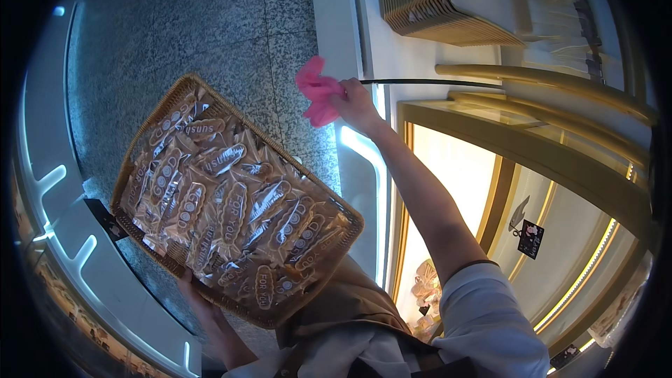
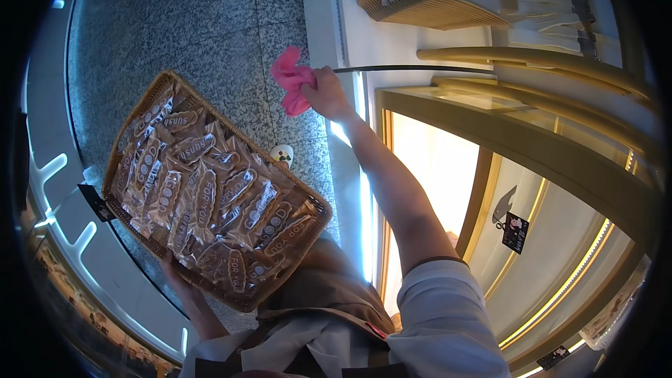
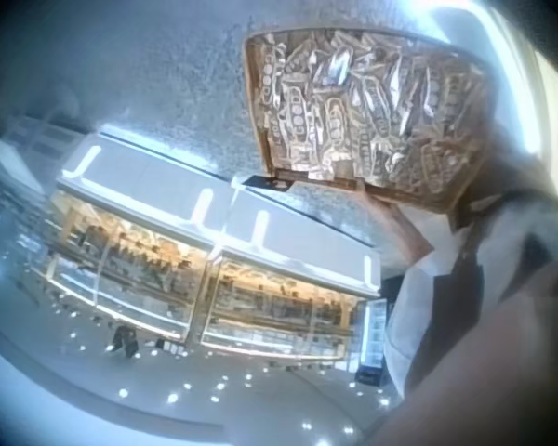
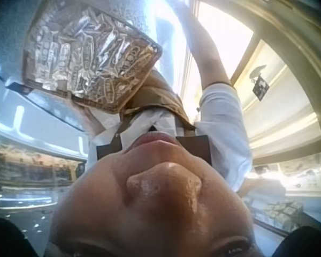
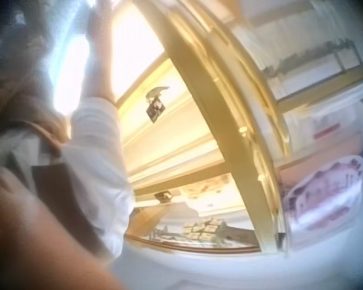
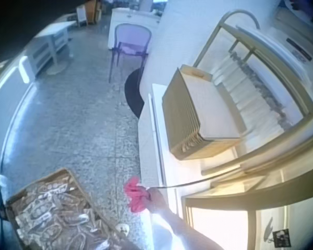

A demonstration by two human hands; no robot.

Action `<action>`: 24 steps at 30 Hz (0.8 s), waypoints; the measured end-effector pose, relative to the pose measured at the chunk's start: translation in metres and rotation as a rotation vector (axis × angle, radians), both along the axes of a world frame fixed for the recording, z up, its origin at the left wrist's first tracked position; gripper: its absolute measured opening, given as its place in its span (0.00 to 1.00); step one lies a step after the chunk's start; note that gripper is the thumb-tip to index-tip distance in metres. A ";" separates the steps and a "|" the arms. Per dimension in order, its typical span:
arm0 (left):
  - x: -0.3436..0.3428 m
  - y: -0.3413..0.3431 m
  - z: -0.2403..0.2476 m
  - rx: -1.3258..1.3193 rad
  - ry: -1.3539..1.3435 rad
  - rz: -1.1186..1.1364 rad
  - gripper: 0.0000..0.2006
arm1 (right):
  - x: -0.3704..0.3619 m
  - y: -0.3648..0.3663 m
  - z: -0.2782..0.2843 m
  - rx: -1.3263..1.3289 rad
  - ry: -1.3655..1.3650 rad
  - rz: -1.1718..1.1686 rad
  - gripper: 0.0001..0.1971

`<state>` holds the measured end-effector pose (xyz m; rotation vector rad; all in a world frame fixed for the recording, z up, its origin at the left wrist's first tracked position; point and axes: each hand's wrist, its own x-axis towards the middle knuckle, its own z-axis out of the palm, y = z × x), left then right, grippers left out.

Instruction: The person wipes the interior of a glass display case with a pink cloth, moving packaged food containers aside to reach the surfaces. They clean the white shelf and gold trim, then return the containers and wipe the glass front.

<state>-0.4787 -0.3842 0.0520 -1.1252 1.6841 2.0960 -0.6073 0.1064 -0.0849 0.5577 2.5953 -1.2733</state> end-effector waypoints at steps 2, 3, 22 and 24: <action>-0.004 0.003 0.007 0.046 0.010 -0.048 0.27 | -0.003 0.001 0.016 -0.310 -0.072 -0.358 0.16; -0.001 -0.004 0.005 0.004 0.006 -0.034 0.27 | -0.004 0.005 0.028 -0.342 0.018 -0.492 0.16; -0.008 0.019 0.016 -0.112 -0.060 0.012 0.32 | -0.094 0.017 -0.012 0.032 0.442 -0.470 0.12; -0.007 0.020 0.022 -0.139 -0.081 0.013 0.33 | -0.102 0.026 0.015 0.329 0.569 -0.301 0.13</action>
